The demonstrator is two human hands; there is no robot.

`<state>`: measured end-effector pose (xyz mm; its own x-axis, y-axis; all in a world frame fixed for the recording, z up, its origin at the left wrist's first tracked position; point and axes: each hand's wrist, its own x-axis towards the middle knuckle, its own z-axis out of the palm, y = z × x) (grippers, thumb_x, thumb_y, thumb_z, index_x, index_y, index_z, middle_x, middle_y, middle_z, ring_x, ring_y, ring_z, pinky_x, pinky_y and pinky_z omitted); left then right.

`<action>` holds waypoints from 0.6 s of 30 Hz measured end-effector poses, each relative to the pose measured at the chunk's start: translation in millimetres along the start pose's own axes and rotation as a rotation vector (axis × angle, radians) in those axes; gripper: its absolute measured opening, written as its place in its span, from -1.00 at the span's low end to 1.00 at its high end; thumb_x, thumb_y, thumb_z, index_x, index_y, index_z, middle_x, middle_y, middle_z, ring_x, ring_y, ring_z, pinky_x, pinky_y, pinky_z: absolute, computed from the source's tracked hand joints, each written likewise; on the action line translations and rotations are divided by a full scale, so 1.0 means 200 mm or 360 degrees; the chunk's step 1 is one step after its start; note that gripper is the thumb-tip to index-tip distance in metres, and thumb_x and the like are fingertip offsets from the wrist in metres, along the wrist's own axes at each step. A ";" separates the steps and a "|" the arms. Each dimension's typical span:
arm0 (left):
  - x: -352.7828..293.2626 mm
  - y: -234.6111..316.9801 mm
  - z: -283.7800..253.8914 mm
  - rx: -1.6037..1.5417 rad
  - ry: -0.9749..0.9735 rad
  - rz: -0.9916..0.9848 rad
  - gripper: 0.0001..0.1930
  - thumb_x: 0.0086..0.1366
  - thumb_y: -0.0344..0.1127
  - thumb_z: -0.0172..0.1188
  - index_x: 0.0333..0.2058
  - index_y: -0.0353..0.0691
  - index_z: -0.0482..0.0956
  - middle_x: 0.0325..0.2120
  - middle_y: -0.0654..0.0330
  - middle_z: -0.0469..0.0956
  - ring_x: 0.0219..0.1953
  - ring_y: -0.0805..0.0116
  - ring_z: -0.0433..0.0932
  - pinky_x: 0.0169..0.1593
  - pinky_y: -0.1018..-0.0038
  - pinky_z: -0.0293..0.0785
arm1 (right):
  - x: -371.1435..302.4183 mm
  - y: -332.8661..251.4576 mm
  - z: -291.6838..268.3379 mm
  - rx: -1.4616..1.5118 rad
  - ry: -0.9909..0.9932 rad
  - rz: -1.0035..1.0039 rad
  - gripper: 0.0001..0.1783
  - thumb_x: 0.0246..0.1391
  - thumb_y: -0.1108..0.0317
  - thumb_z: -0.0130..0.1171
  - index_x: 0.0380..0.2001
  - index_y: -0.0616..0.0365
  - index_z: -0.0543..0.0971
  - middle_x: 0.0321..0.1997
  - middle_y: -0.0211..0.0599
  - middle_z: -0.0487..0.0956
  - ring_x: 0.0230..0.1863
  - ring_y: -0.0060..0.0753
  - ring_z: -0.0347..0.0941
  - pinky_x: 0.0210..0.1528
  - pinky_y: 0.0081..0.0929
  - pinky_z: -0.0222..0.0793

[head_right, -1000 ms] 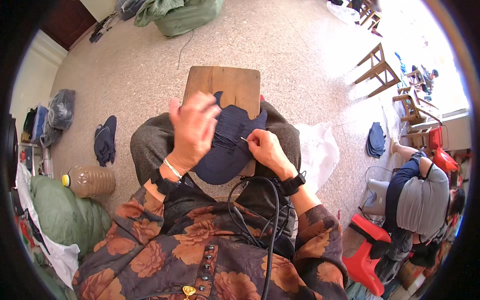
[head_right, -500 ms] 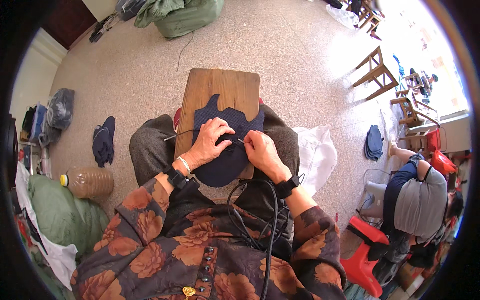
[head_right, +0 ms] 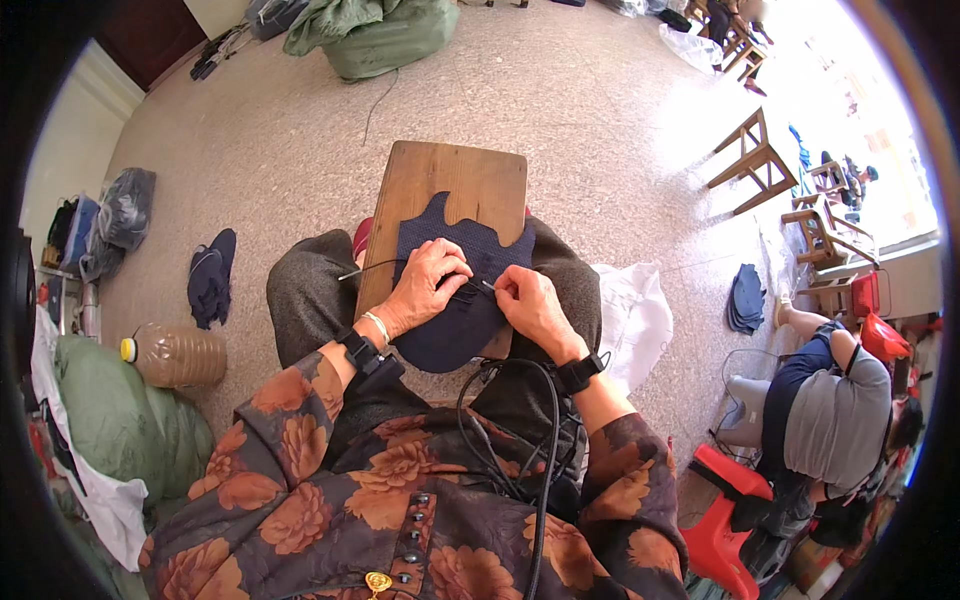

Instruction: Manual threading and assembly of fabric shoe upper components using a needle.

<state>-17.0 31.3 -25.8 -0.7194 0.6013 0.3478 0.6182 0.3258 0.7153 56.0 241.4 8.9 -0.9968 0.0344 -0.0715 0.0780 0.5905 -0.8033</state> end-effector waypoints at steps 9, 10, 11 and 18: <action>-0.01 0.03 -0.01 0.0113 0.0004 0.0023 -0.79 0.13 -0.35 0.37 -0.25 -0.16 0.60 -0.17 0.20 0.47 -0.05 0.16 0.44 0.06 0.25 0.32 | -0.04 -0.02 0.05 -0.0088 0.0066 -0.0087 -0.93 -0.01 0.52 0.13 -0.44 0.29 0.58 -0.51 -0.02 0.59 -0.43 -0.05 0.59 -0.34 -0.26 0.48; -0.01 0.03 -0.01 0.0120 0.0010 0.0038 -0.77 0.12 -0.35 0.38 -0.23 -0.16 0.59 -0.17 0.19 0.46 -0.05 0.15 0.44 0.06 0.25 0.32 | -0.05 -0.03 0.04 -0.0060 0.0069 -0.0028 -0.93 -0.01 0.52 0.14 -0.44 0.29 0.58 -0.51 -0.02 0.59 -0.42 -0.04 0.59 -0.33 -0.26 0.48; -0.01 0.03 -0.01 0.0119 0.0009 0.0038 -0.77 0.12 -0.35 0.38 -0.23 -0.16 0.59 -0.17 0.19 0.46 -0.05 0.15 0.44 0.06 0.25 0.32 | -0.05 -0.03 0.04 -0.0031 0.0073 0.0030 -0.93 -0.01 0.51 0.14 -0.44 0.29 0.57 -0.50 -0.01 0.59 -0.42 -0.02 0.59 -0.33 -0.25 0.48; -0.01 0.04 -0.02 0.0050 -0.0038 0.0022 -0.83 0.10 -0.39 0.40 -0.33 -0.12 0.60 -0.17 0.23 0.48 -0.04 0.19 0.45 0.07 0.27 0.30 | -0.03 0.00 0.06 -0.0111 0.0115 -0.0015 -0.94 0.01 0.51 0.14 -0.44 0.28 0.57 -0.51 -0.03 0.60 -0.43 -0.05 0.59 -0.33 -0.25 0.47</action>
<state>-12.2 29.8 -17.6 -0.7034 0.6228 0.3426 0.6378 0.3402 0.6910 61.1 231.2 2.7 -0.9962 0.0853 -0.0195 0.0702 0.6457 -0.7603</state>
